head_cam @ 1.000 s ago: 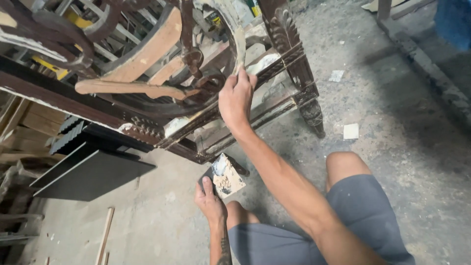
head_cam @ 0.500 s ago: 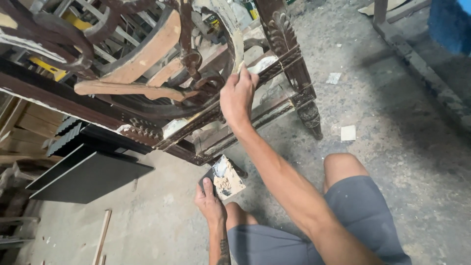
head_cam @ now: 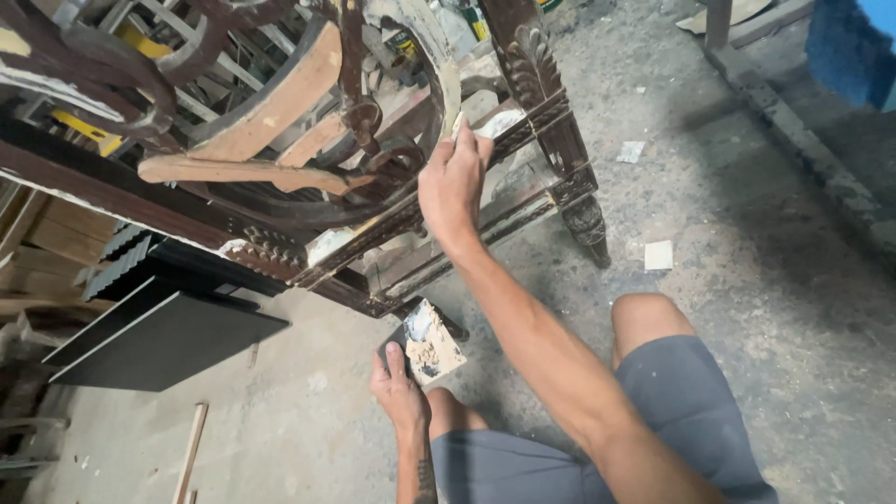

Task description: Applying wood filler to a wooden chair frame to repair cracks and joints before refinishing.

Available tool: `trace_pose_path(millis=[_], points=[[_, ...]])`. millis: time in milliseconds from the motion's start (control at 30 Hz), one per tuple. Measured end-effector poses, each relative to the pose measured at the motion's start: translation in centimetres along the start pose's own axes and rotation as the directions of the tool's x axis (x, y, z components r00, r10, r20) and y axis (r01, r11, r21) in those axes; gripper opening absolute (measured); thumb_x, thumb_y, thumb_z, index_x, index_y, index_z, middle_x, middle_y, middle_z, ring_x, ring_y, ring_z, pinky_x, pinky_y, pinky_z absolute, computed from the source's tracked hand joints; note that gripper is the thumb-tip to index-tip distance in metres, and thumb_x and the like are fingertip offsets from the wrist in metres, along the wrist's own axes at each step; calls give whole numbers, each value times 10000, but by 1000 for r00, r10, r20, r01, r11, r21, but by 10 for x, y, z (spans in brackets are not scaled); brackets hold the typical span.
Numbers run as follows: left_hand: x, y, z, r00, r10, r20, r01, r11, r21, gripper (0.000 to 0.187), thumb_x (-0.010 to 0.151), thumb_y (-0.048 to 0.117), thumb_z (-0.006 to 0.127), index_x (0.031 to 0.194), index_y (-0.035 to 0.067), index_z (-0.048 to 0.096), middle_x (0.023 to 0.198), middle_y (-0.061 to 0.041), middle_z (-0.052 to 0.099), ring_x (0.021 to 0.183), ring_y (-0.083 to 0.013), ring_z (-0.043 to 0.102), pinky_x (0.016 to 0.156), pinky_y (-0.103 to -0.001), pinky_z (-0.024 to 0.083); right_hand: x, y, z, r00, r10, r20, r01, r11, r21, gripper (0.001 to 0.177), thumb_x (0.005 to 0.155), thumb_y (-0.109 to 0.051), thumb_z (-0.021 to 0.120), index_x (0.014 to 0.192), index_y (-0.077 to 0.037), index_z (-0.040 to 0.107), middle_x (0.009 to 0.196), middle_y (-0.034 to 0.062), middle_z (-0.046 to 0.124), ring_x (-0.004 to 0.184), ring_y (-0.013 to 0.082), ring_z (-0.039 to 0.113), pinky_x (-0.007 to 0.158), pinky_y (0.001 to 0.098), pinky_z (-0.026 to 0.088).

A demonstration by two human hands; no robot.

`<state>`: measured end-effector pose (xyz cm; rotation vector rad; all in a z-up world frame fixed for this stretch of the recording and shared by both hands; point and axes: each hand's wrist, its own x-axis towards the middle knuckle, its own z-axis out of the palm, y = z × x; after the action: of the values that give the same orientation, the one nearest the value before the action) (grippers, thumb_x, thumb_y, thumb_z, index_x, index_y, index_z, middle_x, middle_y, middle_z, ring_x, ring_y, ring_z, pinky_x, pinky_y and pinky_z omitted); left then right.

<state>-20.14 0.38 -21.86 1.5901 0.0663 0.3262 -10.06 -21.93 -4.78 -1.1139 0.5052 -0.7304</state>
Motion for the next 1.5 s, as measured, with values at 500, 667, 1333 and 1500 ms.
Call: trace_pose_path(millis=[500,667,1333,1500], points=[[-1,-10,-6,994,109,-15,-108,993,47,315,1057,286,570,790,176,442,731,92,388,708,-41,336,634,-255,370,-4,6,-18,1000,4,24,-1,993,-117,532,1055,-166,357,1573,-43,344,1328,126,483,599,54,494,473,202,442],[-6,-2,1,999,47,-14,-47,999,0,264,1041,275,563,1015,33,666,942,-51,700,888,-109,593,820,-297,532,7,-5,-6,1000,23,14,-21,991,-129,565,1032,-206,344,1542,37,352,1351,190,442,959,237,661,885,358,532],[2,-27,-1,997,77,2,-77,995,60,269,1042,249,552,1069,25,698,996,-70,730,925,-122,621,861,-300,540,9,34,-29,942,-333,51,336,921,-197,495,1025,-193,355,1439,24,517,1309,245,574,1271,388,548,1104,394,371],[1,-11,17,995,-67,-71,69,997,22,252,1042,247,523,1054,43,671,977,-61,695,898,-131,593,838,-313,524,-33,77,-98,912,-322,254,343,939,-42,449,1086,-186,380,1509,-81,491,1405,114,574,1249,192,551,1070,273,377]])
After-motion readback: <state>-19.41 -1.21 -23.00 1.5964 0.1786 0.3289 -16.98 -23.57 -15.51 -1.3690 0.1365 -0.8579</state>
